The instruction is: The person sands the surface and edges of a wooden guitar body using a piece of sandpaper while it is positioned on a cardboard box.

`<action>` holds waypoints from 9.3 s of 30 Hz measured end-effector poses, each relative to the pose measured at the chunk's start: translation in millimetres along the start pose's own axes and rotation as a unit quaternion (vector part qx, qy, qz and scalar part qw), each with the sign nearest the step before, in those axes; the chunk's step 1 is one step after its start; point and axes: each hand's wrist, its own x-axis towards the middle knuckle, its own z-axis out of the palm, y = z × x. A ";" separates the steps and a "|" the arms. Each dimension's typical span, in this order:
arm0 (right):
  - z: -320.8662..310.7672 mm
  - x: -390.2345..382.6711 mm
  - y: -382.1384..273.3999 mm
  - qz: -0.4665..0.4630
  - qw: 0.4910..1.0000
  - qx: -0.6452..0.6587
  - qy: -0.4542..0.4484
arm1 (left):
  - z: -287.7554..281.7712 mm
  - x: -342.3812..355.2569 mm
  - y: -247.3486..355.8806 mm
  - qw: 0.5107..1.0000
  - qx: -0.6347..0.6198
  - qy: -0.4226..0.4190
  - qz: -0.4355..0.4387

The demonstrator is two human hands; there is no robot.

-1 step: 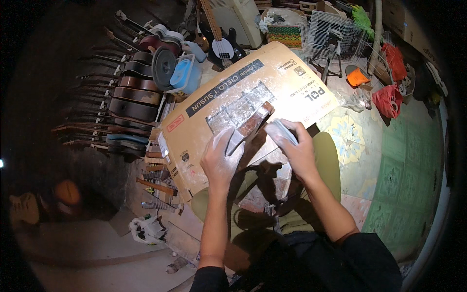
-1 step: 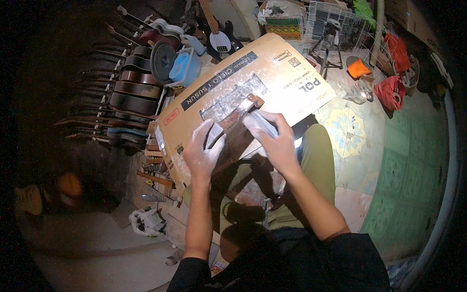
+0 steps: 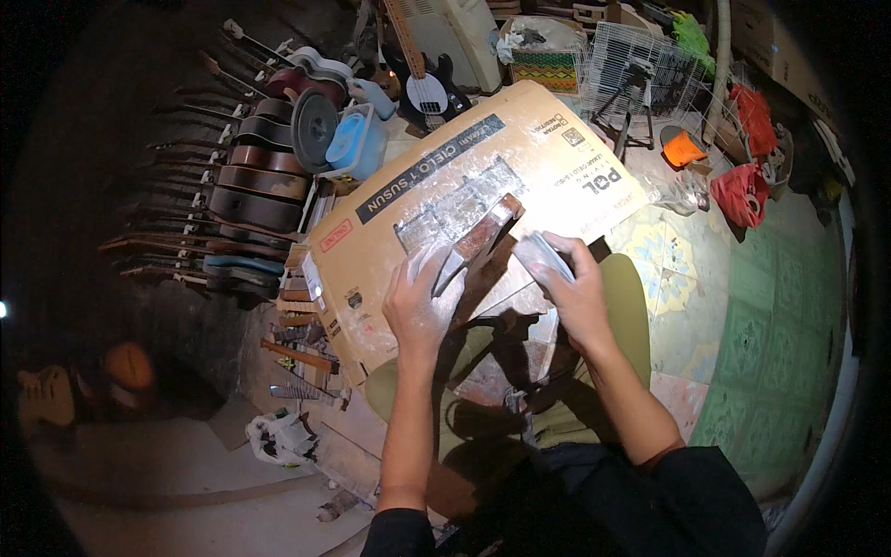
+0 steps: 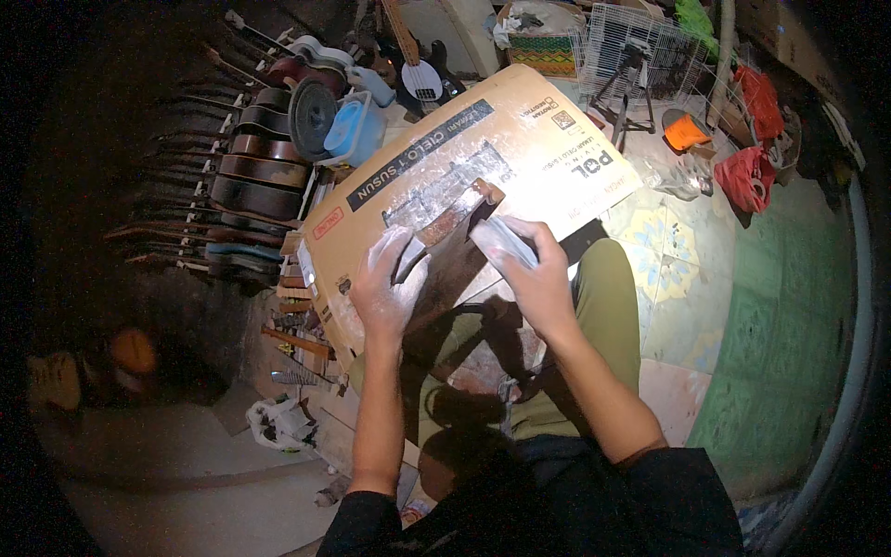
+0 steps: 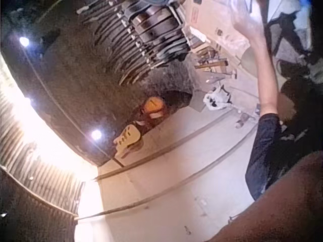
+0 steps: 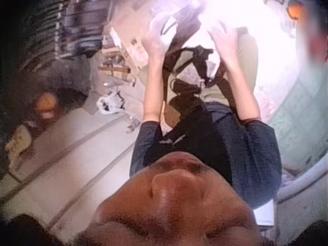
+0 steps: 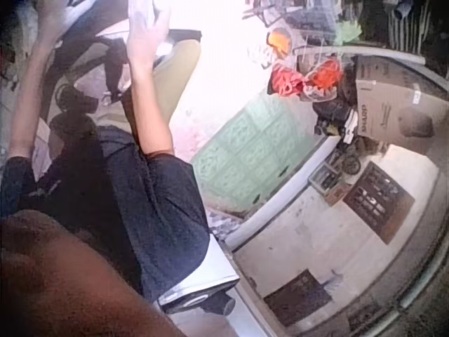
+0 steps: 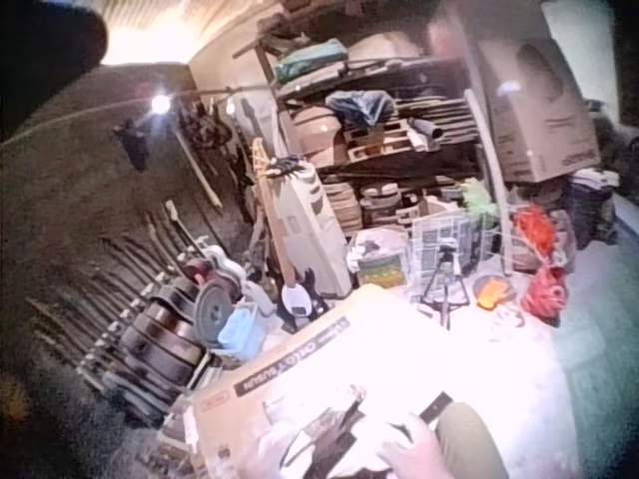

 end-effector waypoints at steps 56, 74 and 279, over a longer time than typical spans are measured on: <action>-11.0 -42.4 143.9 0.184 0.983 0.007 -0.002 | -2.7 34.0 -25.6 0.992 0.090 0.041 0.075; -16.9 -56.0 209.2 0.240 0.970 0.022 0.027 | -6.1 56.9 -63.7 0.984 -0.085 -0.046 -0.148; -41.8 -28.9 266.6 0.121 0.988 -0.083 0.048 | 5.8 44.8 -28.9 0.991 0.066 0.106 -0.040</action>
